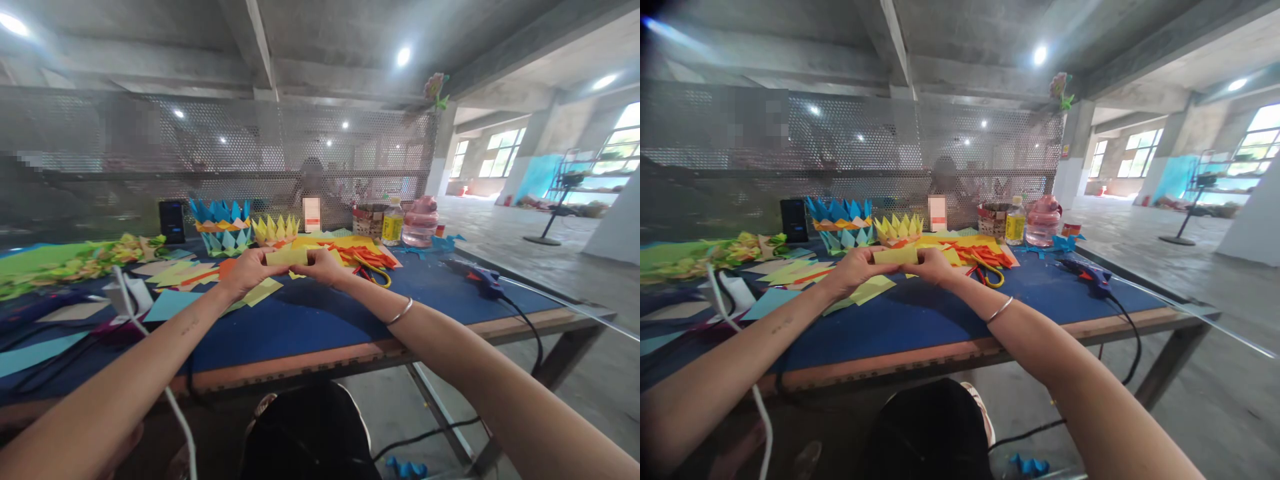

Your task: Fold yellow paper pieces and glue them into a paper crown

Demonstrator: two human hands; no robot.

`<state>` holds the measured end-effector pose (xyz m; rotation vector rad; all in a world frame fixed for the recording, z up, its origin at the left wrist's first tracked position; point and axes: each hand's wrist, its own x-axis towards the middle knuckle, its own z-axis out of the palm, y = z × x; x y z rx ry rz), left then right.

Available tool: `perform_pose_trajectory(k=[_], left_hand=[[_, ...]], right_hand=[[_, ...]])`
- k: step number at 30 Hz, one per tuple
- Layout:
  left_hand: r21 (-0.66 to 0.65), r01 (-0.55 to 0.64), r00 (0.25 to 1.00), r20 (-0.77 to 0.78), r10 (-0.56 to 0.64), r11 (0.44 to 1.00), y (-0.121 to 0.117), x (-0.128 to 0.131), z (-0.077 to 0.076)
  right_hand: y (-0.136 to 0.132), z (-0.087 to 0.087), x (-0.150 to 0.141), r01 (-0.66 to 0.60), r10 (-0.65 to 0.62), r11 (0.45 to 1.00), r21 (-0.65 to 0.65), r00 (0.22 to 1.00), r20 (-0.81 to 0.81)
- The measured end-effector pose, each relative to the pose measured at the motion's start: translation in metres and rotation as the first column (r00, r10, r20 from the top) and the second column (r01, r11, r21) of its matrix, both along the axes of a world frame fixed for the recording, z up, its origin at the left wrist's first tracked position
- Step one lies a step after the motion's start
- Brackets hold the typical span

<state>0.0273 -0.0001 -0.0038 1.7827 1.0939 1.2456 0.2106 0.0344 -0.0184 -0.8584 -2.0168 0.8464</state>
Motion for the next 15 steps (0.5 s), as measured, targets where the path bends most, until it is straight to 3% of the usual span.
perform_pose_trajectory(k=[15], left_hand=[[-0.039,-0.021,1.0,0.004,0.022,0.999,0.0041,-0.0057,0.0038]], right_hand=[[-0.0029,0.0088,0.0033,0.055,-0.061,0.994,0.093,0.997,0.054]])
